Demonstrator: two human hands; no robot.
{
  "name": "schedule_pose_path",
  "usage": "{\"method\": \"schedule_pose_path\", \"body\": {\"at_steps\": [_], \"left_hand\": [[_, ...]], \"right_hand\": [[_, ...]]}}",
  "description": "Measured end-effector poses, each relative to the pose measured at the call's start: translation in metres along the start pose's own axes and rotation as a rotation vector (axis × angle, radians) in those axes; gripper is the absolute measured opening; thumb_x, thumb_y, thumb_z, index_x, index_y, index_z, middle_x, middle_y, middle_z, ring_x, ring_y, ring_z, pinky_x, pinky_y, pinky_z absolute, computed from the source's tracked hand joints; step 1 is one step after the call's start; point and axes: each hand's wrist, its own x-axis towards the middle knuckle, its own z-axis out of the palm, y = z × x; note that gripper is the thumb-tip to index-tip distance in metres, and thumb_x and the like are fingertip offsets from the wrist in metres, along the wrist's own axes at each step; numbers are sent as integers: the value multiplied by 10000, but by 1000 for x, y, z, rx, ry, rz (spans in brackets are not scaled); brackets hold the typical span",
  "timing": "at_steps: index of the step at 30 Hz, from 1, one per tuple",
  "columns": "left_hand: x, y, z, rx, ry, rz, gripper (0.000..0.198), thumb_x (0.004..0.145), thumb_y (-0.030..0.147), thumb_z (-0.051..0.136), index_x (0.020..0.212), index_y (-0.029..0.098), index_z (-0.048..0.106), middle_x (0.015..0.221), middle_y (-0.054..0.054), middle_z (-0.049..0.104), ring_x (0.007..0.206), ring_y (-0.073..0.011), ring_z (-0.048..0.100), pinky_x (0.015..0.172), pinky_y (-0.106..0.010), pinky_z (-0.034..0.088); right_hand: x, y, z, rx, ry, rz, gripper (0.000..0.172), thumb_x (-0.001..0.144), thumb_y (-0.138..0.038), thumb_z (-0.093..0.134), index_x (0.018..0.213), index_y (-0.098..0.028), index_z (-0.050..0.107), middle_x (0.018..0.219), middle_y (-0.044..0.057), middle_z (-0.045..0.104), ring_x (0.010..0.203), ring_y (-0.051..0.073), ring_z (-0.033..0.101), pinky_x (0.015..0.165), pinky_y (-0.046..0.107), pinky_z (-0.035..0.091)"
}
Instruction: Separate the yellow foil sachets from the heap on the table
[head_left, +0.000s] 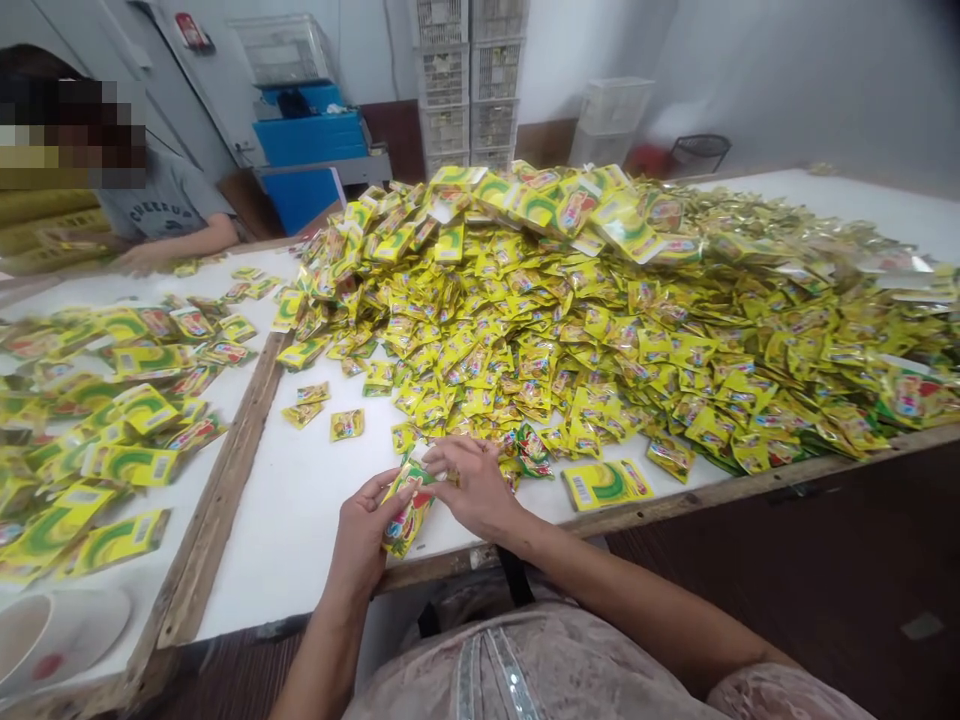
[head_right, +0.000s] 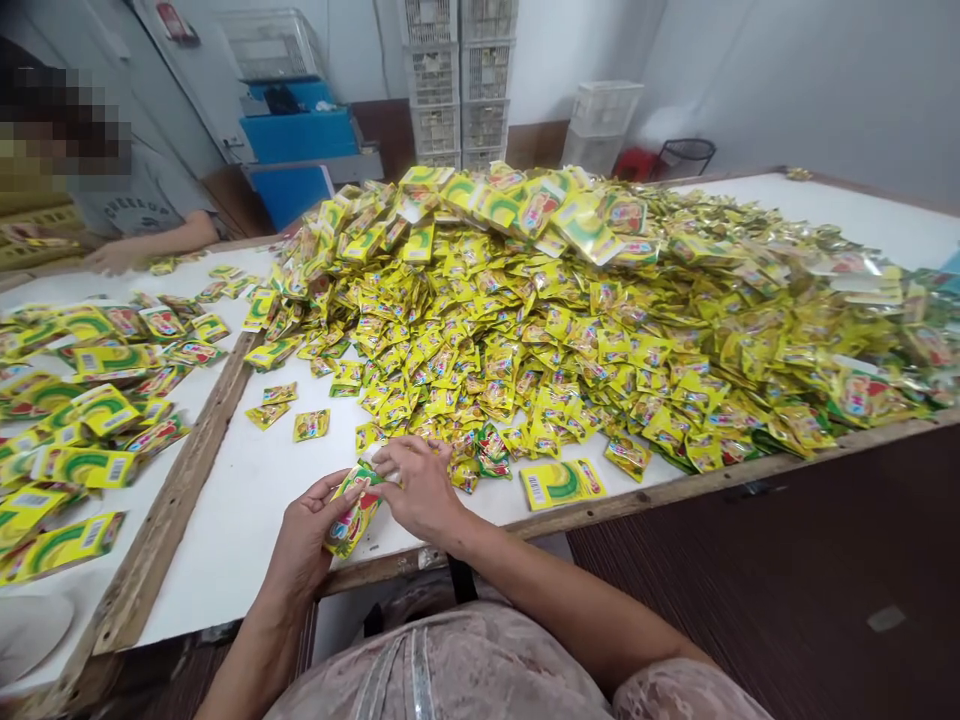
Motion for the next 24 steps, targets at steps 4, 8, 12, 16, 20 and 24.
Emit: {"method": "schedule_pose_path", "body": {"at_steps": [4,8,12,16,20,24], "left_hand": [[-2,1,0,-14,-13,-31,494,471,241,837,917,131,655,712,-28,720,583,-163,661,575,-246,514],[-4,1,1,3,-39,-62,466,486,238,835,903,132,655,674,-23,712,591,-172,661,590,-260,510],[-7,-2,5,-19,-39,-102,436,467,249,845,845,132,661,666,-23,709,580,-165,649,596,-260,496],[-8,-1,8,-23,-145,-118,444,532,296,819,921,147,667,742,-34,715,634,-154,645,637,-251,483],[-1,2,-2,176,-233,-68,354,574,333,785,841,121,687,718,-40,701,607,-150,612,576,-227,444],[27,27,-39,341,7,82,385,531,399,788,764,117,670,623,-26,666,525,-156,562,505,-237,395]], "right_hand": [[-4,1,3,25,15,-8,240,727,-226,688,948,-240,596,905,8,693,1026,205,562,911,393,263],[-10,2,2,61,-67,-26,268,742,-214,665,994,-237,577,1023,18,654,933,179,608,930,389,277],[-12,8,0,56,-167,-12,423,751,-198,628,1157,-248,519,1042,35,646,951,190,617,1014,454,196],[-7,14,1,91,-173,24,522,784,-206,569,1282,-257,425,882,18,706,1004,216,605,1034,522,141],[8,16,-4,240,-145,20,450,803,-241,536,1246,-238,459,915,35,709,939,204,631,937,413,356],[25,19,-9,15,18,-49,221,834,-254,504,1036,-210,583,858,45,699,902,205,609,788,329,423]]}}
